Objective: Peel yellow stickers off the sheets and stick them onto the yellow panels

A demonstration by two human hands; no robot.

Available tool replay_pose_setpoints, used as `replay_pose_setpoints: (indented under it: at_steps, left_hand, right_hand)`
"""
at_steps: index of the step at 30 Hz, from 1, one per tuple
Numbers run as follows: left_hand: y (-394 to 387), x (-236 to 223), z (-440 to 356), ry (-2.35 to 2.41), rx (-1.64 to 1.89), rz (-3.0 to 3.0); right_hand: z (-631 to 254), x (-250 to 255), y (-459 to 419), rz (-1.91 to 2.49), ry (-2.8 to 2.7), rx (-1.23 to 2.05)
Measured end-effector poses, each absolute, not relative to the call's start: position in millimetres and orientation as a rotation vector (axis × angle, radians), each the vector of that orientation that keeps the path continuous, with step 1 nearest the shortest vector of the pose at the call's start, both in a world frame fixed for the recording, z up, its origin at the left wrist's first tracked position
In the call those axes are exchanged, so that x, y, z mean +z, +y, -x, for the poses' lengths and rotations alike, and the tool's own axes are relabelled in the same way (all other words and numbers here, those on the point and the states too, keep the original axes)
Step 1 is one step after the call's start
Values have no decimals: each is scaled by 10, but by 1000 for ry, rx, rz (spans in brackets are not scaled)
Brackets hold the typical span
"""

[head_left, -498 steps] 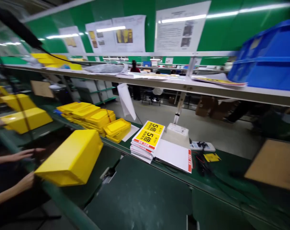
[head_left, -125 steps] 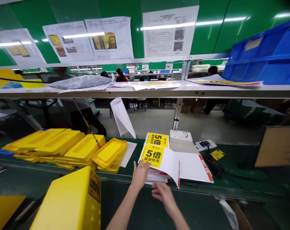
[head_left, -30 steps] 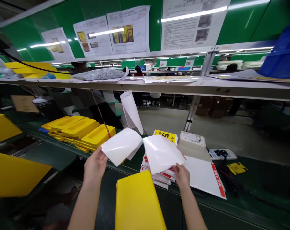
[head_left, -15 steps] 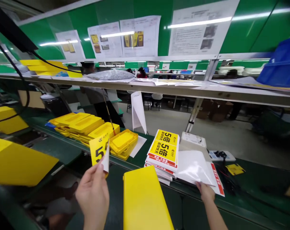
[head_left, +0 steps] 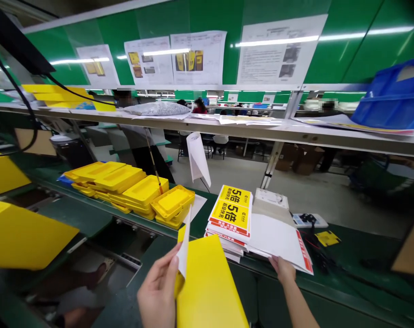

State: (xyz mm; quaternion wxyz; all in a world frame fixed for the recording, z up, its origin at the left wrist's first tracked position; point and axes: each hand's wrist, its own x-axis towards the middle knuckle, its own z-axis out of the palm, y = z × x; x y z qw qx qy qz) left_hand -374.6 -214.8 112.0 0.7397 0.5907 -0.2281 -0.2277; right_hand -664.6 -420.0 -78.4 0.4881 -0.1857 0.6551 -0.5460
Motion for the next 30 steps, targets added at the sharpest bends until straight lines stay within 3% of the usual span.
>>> replay_pose_setpoints:
  at_steps: [5,8,13,16,18,21,23,27,30]
  left_hand:
    - [-2067,1047,4105,-971,-197,-1275]
    - [-2096,795,4404,-1516,-52,-1308]
    - [-1977,180,4654,-1915,139,-1368]
    - [-1736,-112,4408,-1690,14,-1811]
    - [-1598,-250,4150,-1278,-299,-2096]
    - [-1536,-369,3814,-889,-958,-1851]
    - [-1589,-380,3674,-866,-1165,-1613]
    - [-1742,-223,3522,-938,-1206,-1619]
    - [-1759,16,3465,-996,-992,-1546]
  right_hand:
    - [6154,-195,-3714,512,1352,-1140]
    - [5845,328,-3156,758,688,-760]
    - [5827,650,-2820,1085,999,-799]
    - [6122,542,-2896,1269,1184,-860]
    - [6314,500,-2930,1355,1256,-802]
    - [6433,544,-2926,1318,1233,-654]
    - [6377,604,-2907,1264,1171,-604]
    - [6093,663,-2858,1222,987,-528]
    - [5888,657,-2799,1178,868,-469]
